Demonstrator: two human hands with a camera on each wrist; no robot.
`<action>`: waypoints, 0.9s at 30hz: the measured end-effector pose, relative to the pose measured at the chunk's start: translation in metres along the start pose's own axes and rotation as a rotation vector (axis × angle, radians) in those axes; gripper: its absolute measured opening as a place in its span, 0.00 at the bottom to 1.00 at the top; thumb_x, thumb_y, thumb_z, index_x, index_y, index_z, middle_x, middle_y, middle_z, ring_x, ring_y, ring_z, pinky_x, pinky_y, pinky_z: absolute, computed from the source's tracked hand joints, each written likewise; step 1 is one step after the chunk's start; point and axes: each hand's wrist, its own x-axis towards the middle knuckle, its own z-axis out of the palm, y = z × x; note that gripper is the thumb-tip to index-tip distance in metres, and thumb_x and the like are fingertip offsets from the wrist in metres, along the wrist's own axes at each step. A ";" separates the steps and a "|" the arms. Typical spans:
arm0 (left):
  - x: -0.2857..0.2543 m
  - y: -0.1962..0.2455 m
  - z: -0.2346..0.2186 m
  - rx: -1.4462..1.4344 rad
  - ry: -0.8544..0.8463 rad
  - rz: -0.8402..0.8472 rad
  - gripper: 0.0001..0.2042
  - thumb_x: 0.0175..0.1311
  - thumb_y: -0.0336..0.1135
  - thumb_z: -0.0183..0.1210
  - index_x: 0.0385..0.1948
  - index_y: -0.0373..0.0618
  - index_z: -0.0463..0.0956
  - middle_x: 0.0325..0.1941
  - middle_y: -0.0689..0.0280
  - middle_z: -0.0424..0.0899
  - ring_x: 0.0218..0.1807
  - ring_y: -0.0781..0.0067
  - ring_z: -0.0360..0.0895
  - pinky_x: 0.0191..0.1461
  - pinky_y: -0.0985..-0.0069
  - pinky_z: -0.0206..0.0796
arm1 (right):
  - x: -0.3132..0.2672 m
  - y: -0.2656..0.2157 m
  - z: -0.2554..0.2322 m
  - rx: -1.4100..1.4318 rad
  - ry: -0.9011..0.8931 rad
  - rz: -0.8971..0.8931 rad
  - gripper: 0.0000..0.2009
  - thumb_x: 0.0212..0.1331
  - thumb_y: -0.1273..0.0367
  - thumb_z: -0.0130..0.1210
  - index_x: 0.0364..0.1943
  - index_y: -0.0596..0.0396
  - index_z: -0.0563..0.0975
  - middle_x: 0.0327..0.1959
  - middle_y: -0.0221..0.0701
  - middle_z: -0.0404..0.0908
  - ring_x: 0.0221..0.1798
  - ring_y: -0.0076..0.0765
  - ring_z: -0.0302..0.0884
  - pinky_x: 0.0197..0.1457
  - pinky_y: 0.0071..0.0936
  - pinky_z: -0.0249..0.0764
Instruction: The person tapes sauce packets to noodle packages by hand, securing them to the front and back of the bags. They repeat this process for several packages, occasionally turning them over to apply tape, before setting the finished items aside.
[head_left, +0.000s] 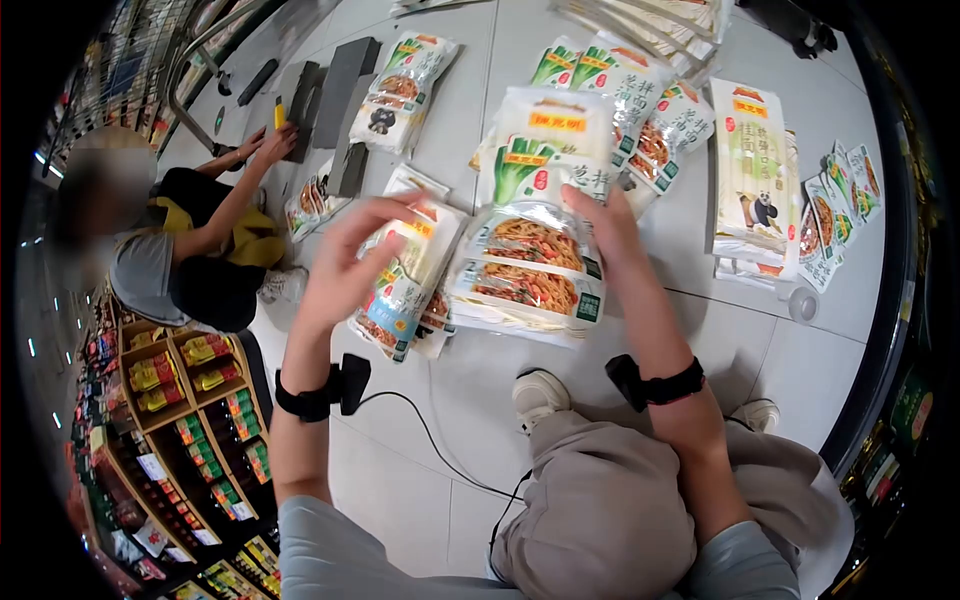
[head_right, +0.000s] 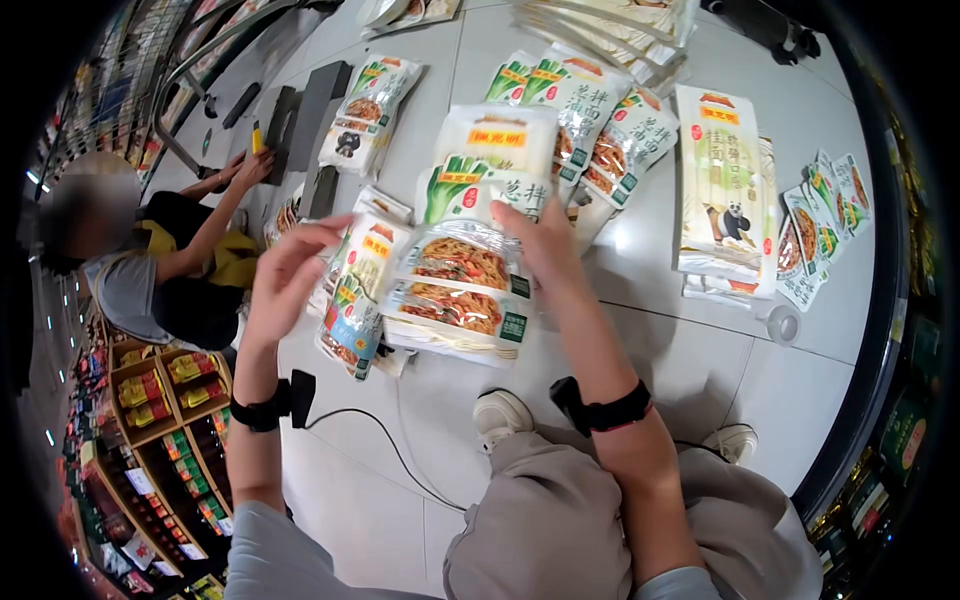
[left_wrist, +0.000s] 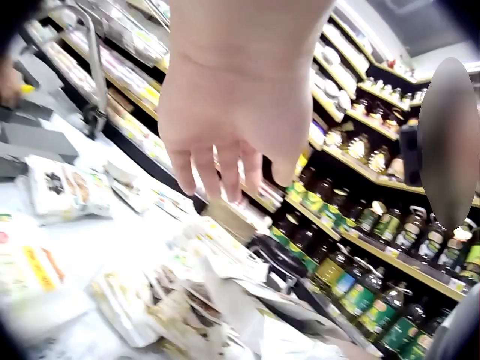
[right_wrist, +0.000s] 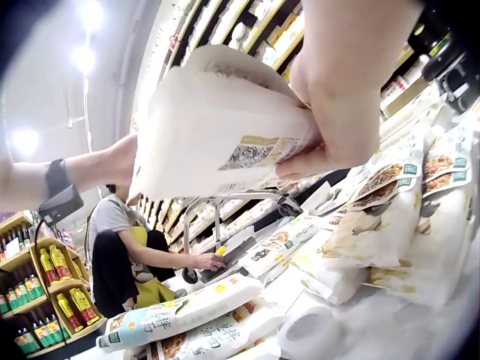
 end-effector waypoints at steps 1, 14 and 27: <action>-0.016 -0.027 -0.006 -0.044 0.217 -0.046 0.14 0.57 0.33 0.58 0.42 0.38 0.70 0.56 0.54 0.71 0.59 0.64 0.67 0.62 0.67 0.55 | 0.000 0.001 -0.002 -0.040 -0.020 -0.074 0.25 0.54 0.71 0.54 0.55 0.60 0.61 0.48 0.36 0.73 0.46 0.32 0.74 0.47 0.28 0.73; -0.180 -0.183 0.077 0.551 0.819 -0.375 0.38 0.48 0.37 0.66 0.61 0.41 0.53 0.66 0.48 0.49 0.67 0.50 0.49 0.67 0.59 0.44 | -0.120 0.198 -0.011 -0.054 0.128 0.283 0.28 0.54 0.73 0.55 0.56 0.59 0.54 0.50 0.38 0.69 0.49 0.30 0.71 0.49 0.25 0.70; -0.151 -0.206 0.111 0.007 1.481 -0.823 0.28 0.53 0.37 0.63 0.53 0.33 0.62 0.52 0.57 0.69 0.49 0.70 0.70 0.50 0.77 0.65 | -0.074 0.210 -0.015 -0.543 -0.155 1.221 0.19 0.61 0.57 0.49 0.42 0.61 0.72 0.37 0.37 0.78 0.38 0.33 0.78 0.41 0.27 0.77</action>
